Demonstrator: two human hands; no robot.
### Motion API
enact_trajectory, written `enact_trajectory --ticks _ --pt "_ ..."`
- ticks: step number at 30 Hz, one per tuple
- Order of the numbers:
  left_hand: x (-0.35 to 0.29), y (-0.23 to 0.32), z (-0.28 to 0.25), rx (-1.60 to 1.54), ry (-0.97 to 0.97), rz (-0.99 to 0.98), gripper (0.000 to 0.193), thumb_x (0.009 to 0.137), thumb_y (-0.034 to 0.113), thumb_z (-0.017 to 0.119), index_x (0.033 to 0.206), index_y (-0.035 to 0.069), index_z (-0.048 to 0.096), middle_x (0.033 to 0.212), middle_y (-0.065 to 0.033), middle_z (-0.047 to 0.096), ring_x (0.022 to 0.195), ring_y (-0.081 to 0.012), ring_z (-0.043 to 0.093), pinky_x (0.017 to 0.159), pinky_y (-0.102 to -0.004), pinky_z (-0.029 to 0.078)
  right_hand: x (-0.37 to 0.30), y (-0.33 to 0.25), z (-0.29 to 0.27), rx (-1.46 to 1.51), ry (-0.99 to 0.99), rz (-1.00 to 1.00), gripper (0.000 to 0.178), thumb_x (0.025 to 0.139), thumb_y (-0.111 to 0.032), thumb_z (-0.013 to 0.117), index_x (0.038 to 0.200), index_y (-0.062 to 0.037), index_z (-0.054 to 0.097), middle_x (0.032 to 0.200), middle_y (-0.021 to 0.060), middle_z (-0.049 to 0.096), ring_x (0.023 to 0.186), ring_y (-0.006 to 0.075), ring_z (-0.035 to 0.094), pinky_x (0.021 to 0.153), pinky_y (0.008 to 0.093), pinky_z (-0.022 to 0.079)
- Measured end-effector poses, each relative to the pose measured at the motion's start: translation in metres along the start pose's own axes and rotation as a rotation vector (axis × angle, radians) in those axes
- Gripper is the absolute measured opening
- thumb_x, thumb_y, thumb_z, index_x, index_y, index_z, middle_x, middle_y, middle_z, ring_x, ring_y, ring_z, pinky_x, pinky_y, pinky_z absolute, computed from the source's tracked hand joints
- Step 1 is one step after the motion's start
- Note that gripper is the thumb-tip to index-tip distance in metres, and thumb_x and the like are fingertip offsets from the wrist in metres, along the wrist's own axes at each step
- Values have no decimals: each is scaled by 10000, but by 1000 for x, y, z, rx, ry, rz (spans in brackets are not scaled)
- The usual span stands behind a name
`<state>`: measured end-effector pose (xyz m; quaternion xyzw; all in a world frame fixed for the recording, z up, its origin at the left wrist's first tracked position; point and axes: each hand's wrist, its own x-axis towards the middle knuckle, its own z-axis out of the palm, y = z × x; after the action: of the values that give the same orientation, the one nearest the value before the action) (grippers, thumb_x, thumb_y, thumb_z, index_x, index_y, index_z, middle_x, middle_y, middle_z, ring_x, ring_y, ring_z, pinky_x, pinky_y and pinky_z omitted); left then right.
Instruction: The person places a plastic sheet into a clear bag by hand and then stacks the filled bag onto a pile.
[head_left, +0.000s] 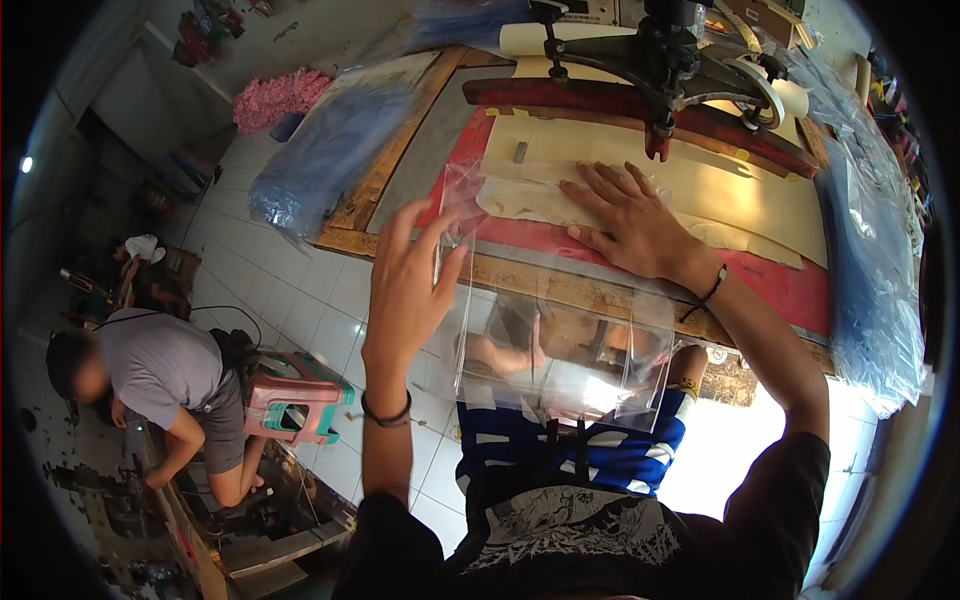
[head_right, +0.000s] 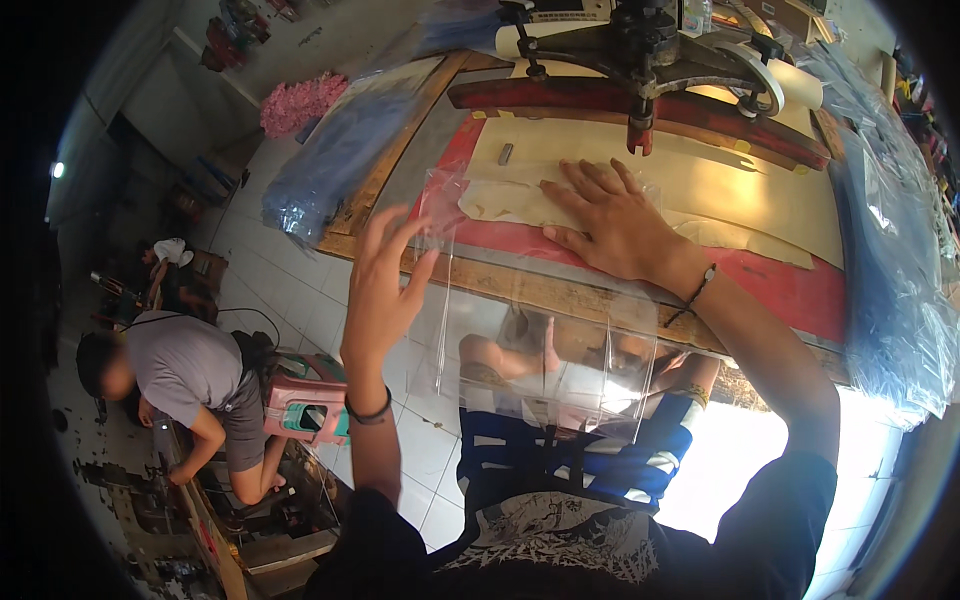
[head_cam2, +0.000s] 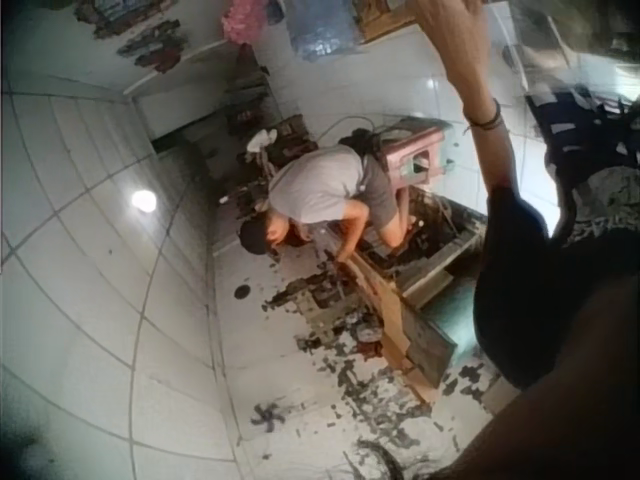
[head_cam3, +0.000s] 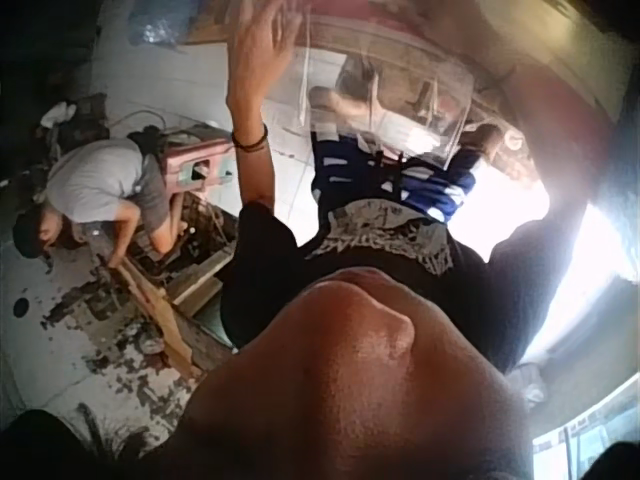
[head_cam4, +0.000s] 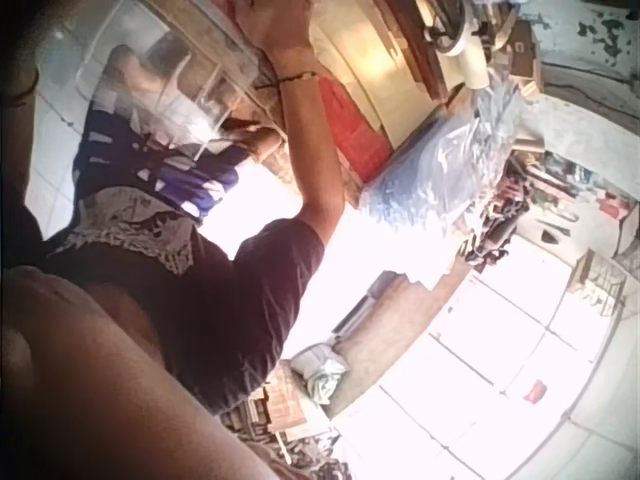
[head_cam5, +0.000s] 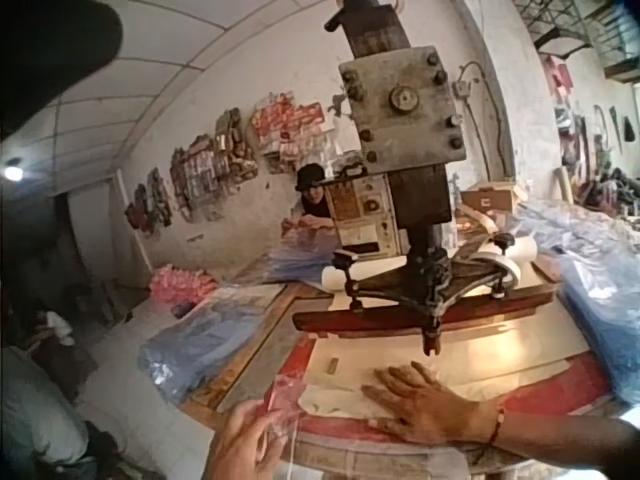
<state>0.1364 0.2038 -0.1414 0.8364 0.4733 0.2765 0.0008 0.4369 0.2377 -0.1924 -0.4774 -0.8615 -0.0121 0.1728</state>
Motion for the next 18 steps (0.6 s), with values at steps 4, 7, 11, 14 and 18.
enact_trajectory --ticks 4,7,11,14,18 --pt "54 -15 39 120 -70 202 497 979 329 541 1399 66 498 1497 -189 403 1397 -349 365 1153 -455 283 0 -4 -1 -41 -18 4 633 993 -547 411 1477 -139 411 1545 188 348 1445 372 292 1200 550 138" --pt "62 -49 81 224 -141 122 604 1000 453 442 1482 92 396 1551 -187 334 1429 -323 328 1195 -471 205 2 -6 -4 -65 -25 31 641 989 -564 406 1483 -154 406 1555 196 324 1458 375 264 1198 556 134" --pt "59 -58 88 63 -208 6 625 1023 449 375 1539 108 289 1581 -173 290 1458 -328 279 1205 -461 174 -4 -9 -9 -78 -60 112 657 981 -589 399 1487 -169 403 1566 225 281 1463 410 234 1190 558 162" --pt "59 -56 88 94 -202 -10 623 1025 426 378 1546 102 270 1584 -167 288 1460 -334 274 1203 -457 180 -7 -4 -10 -92 -60 137 668 978 -599 396 1487 -167 401 1563 249 267 1458 434 227 1186 551 186" --pt "59 -52 88 128 -191 -51 639 1015 429 396 1538 80 282 1584 -157 294 1461 -324 276 1201 -457 188 -6 -4 -13 -101 -61 131 676 978 -595 397 1489 -153 394 1554 271 264 1456 435 231 1188 538 193"
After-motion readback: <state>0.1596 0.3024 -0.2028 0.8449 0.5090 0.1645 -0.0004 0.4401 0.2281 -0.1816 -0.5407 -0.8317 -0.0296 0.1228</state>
